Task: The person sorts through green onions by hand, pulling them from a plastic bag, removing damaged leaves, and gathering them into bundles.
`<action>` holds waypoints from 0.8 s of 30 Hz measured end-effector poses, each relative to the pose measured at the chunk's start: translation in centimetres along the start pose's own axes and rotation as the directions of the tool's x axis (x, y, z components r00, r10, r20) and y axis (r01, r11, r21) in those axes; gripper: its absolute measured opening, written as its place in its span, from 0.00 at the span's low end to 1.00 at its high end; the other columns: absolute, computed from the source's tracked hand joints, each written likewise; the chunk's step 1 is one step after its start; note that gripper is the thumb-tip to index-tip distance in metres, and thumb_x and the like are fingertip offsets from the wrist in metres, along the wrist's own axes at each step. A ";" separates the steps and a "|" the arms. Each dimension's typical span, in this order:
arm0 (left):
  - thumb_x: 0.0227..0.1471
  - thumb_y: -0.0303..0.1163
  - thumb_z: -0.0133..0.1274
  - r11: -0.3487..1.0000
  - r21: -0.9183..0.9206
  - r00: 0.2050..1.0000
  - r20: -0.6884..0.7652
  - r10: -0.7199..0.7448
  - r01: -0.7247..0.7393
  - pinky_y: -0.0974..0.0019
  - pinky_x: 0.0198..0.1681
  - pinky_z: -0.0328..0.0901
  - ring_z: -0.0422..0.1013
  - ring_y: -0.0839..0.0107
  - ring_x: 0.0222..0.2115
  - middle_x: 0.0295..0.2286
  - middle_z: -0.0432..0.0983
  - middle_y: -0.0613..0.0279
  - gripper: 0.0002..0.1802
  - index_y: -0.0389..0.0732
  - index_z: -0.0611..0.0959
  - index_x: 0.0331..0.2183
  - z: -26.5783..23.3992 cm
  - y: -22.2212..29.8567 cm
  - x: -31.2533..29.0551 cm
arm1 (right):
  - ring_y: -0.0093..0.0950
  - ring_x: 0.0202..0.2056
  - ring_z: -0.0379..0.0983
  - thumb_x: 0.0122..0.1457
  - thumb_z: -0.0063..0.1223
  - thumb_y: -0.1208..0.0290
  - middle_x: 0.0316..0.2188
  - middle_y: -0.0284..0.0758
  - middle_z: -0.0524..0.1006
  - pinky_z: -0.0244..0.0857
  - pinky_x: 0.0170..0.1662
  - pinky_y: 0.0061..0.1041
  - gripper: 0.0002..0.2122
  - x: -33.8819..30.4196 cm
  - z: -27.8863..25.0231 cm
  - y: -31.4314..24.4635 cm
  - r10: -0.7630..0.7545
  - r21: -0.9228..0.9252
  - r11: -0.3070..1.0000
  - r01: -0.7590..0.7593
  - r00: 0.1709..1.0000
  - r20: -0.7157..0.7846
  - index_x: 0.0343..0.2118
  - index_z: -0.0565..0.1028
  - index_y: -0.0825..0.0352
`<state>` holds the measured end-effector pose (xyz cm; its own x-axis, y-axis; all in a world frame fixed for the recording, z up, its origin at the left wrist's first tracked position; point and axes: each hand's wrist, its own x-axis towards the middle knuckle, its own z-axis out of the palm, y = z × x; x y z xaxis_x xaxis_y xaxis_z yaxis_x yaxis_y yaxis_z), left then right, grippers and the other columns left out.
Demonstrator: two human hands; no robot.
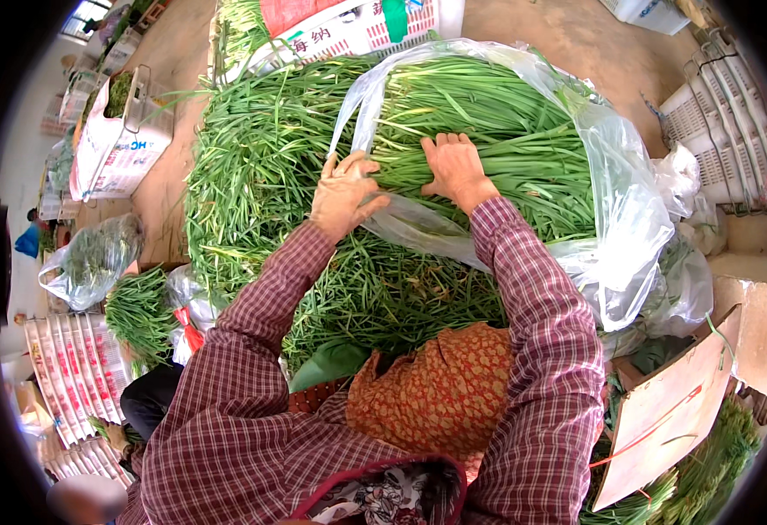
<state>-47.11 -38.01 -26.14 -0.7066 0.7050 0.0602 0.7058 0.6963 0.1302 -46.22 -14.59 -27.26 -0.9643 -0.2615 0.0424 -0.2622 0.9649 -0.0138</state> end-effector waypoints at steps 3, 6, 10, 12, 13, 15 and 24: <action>0.47 0.45 0.62 0.998 -0.068 1.000 -0.014 -0.007 0.006 0.45 0.65 0.42 0.54 0.64 0.61 0.51 0.68 0.72 0.11 0.49 0.82 0.28 0.7 -0.7 -1.3 | 0.37 0.38 0.75 0.37 0.70 0.52 0.33 0.38 0.75 0.69 0.42 0.33 0.35 -1.1 0.3 0.4 0.032 0.005 0.999 -0.032 0.999 -0.003 0.48 0.71 0.64; 0.47 0.45 0.62 0.992 -0.086 0.995 -0.012 -0.095 0.094 0.45 0.65 0.43 0.54 0.62 0.62 0.52 0.68 0.74 0.12 0.49 0.81 0.28 1.5 -1.4 -2.2 | 0.36 0.37 0.75 0.39 0.70 0.53 0.33 0.38 0.74 0.70 0.40 0.34 0.31 -2.3 -0.7 1.7 0.037 0.081 0.996 -0.038 0.999 0.015 0.45 0.72 0.64; 0.46 0.49 0.61 0.981 -0.164 0.995 -0.003 -0.101 0.099 0.46 0.65 0.42 0.50 0.61 0.63 0.56 0.64 0.74 0.14 0.54 0.85 0.35 2.4 -2.2 -3.6 | 0.40 0.38 0.76 0.38 0.70 0.58 0.36 0.42 0.77 0.71 0.41 0.37 0.28 -6.6 -4.8 4.0 0.086 0.311 0.948 -0.065 0.995 -0.056 0.44 0.74 0.63; 0.46 0.52 0.61 0.993 -0.109 0.998 -0.026 -0.053 0.049 0.49 0.65 0.43 0.49 0.61 0.64 0.59 0.59 0.72 0.26 0.61 0.79 0.48 1.4 -1.9 -3.6 | 0.42 0.39 0.76 0.37 0.70 0.60 0.39 0.45 0.76 0.71 0.43 0.38 0.30 -9.3 -5.2 5.8 0.110 0.316 0.948 -0.035 0.968 -0.226 0.47 0.74 0.61; 0.44 0.55 0.60 0.986 -0.161 0.992 -0.105 -0.065 0.047 0.49 0.65 0.43 0.48 0.61 0.64 0.60 0.59 0.71 0.31 0.62 0.76 0.52 0.5 -0.9 -3.3 | 0.43 0.40 0.76 0.37 0.70 0.61 0.40 0.47 0.76 0.71 0.44 0.38 0.31 -10.6 -5.5 6.4 0.129 0.313 0.949 -0.028 0.943 -0.307 0.48 0.74 0.60; 0.36 0.64 0.62 0.979 -0.202 0.972 -0.227 -0.065 0.018 0.49 0.66 0.43 0.49 0.55 0.63 0.61 0.57 0.57 0.52 0.52 0.67 0.60 -1.9 1.3 -2.8 | 0.44 0.43 0.75 0.37 0.70 0.61 0.44 0.50 0.75 0.71 0.47 0.38 0.32 -11.7 -6.8 6.7 0.169 0.400 0.915 -0.043 0.944 -0.284 0.49 0.74 0.59; 0.30 0.30 0.75 -0.486 -0.837 0.967 -0.196 -0.165 -0.252 0.63 0.59 0.61 0.65 0.68 0.53 0.56 0.63 0.61 0.61 0.40 0.56 0.62 -3.2 14.4 5.6 | 0.43 0.45 0.71 0.39 0.69 0.58 0.41 0.41 0.73 0.68 0.47 0.39 0.30 -11.3 -7.9 3.1 0.148 0.426 0.904 0.037 0.907 -0.393 0.47 0.73 0.63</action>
<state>-41.11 -24.46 -20.80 -0.8090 0.5407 0.2305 -0.2067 -0.6289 0.7495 -35.86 -8.49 -19.87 -0.8990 -0.0851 0.4295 -0.2890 0.8522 -0.4361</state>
